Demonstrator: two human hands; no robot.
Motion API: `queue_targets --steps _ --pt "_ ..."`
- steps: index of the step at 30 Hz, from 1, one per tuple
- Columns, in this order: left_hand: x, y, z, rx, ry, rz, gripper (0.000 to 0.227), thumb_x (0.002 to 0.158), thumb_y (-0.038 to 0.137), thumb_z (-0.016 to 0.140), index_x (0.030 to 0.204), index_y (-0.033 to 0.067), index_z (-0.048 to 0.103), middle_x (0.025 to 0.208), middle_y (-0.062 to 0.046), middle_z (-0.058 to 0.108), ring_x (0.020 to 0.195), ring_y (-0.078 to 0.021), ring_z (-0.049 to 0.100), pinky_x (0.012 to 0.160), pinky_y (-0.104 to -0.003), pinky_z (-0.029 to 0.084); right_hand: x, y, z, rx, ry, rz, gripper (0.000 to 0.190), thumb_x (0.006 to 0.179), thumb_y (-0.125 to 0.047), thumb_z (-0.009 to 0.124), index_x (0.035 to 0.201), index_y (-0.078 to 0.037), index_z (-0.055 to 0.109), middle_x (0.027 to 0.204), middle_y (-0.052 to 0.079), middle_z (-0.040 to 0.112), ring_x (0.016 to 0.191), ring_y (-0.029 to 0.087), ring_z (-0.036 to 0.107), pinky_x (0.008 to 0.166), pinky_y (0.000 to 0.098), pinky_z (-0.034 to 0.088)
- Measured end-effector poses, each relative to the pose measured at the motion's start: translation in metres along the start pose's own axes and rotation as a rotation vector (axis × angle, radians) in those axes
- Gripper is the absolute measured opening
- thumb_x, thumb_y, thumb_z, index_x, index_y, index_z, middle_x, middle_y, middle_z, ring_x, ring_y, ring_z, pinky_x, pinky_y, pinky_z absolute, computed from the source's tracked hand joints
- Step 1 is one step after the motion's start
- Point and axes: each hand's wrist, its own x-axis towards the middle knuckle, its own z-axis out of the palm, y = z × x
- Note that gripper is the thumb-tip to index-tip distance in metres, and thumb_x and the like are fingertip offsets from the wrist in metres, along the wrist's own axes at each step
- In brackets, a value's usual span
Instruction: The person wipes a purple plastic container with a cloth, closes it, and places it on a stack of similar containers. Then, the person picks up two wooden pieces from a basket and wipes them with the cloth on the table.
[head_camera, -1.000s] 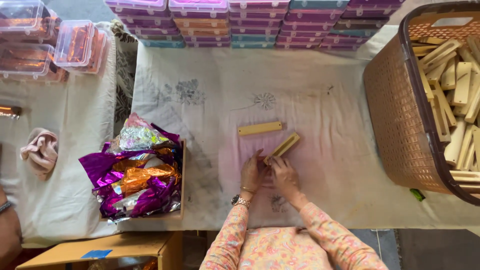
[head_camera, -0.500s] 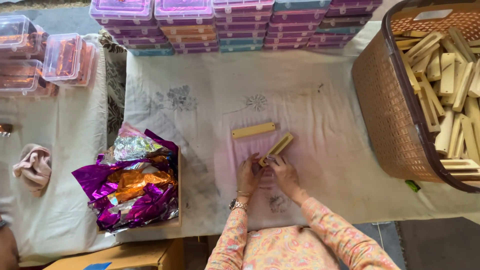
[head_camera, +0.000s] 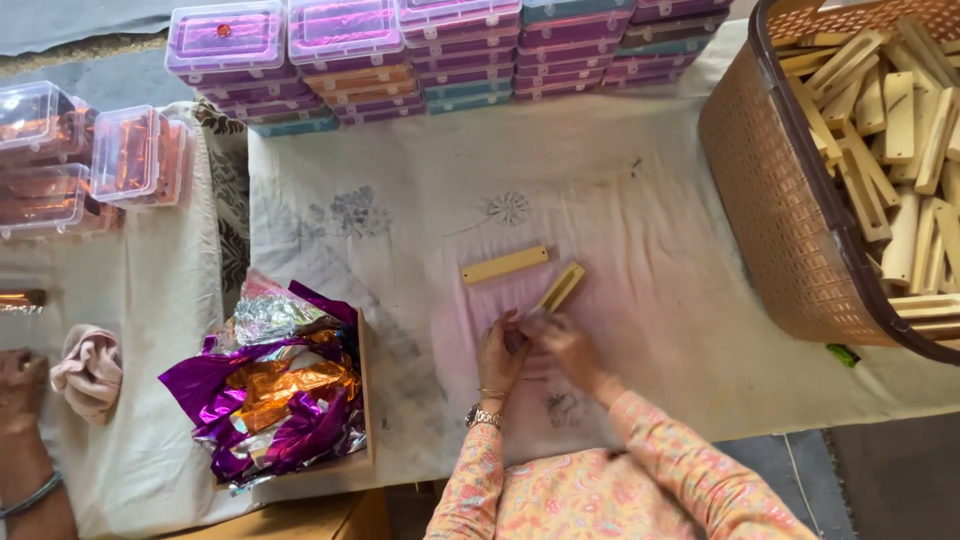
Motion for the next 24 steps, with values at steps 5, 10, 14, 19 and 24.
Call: queue_targets --steps 5,10,14,19,24 --pt "0.0 0.012 -0.004 -0.063 0.042 0.109 0.065 0.073 0.004 0.086 0.133 0.009 0.061 0.111 -0.009 0.075 0.104 -0.028 0.069 0.091 -0.039 0.055 0.028 0.053 -0.024 -0.044 0.062 0.306 0.048 0.076 0.008 0.058 0.117 -0.01 0.074 0.127 0.006 0.069 0.124 0.032 0.06 0.103 0.0393 0.053" --pt "0.003 0.014 -0.004 -0.01 0.056 0.129 0.066 0.071 0.005 0.089 0.131 0.0085 0.061 0.108 -0.009 0.076 0.102 -0.0293 0.068 0.09 -0.041 0.054 0.007 0.019 0.007 -0.079 0.043 0.434 0.051 0.076 0.009 0.058 0.12 -0.011 0.075 0.131 0.004 0.07 0.114 0.03 0.063 0.095 0.0392 0.055" --pt "0.002 0.013 -0.004 -0.039 0.053 0.087 0.065 0.072 0.005 0.088 0.132 0.0097 0.062 0.106 -0.008 0.075 0.1 -0.027 0.069 0.089 -0.039 0.055 0.002 0.006 -0.001 0.088 -0.033 0.231 0.041 0.08 0.001 0.063 0.119 -0.009 0.074 0.127 0.004 0.07 0.114 0.03 0.063 0.093 0.0399 0.055" --pt "-0.001 0.01 -0.004 -0.08 0.048 0.072 0.064 0.072 0.003 0.086 0.132 0.0094 0.062 0.107 -0.008 0.074 0.098 -0.0262 0.069 0.088 -0.039 0.056 0.021 0.053 -0.019 -0.087 0.004 0.215 0.039 0.08 0.003 0.061 0.113 -0.012 0.076 0.124 0.005 0.069 0.115 0.029 0.064 0.096 0.0415 0.055" --pt "0.002 0.015 -0.006 -0.021 0.051 0.088 0.065 0.072 0.003 0.088 0.131 0.0102 0.063 0.106 -0.008 0.075 0.097 -0.0276 0.069 0.088 -0.039 0.055 0.024 0.046 0.006 -0.37 -0.038 0.395 0.022 0.077 -0.009 0.067 0.096 -0.014 0.078 0.12 0.01 0.065 0.113 0.033 0.062 0.086 0.0431 0.056"
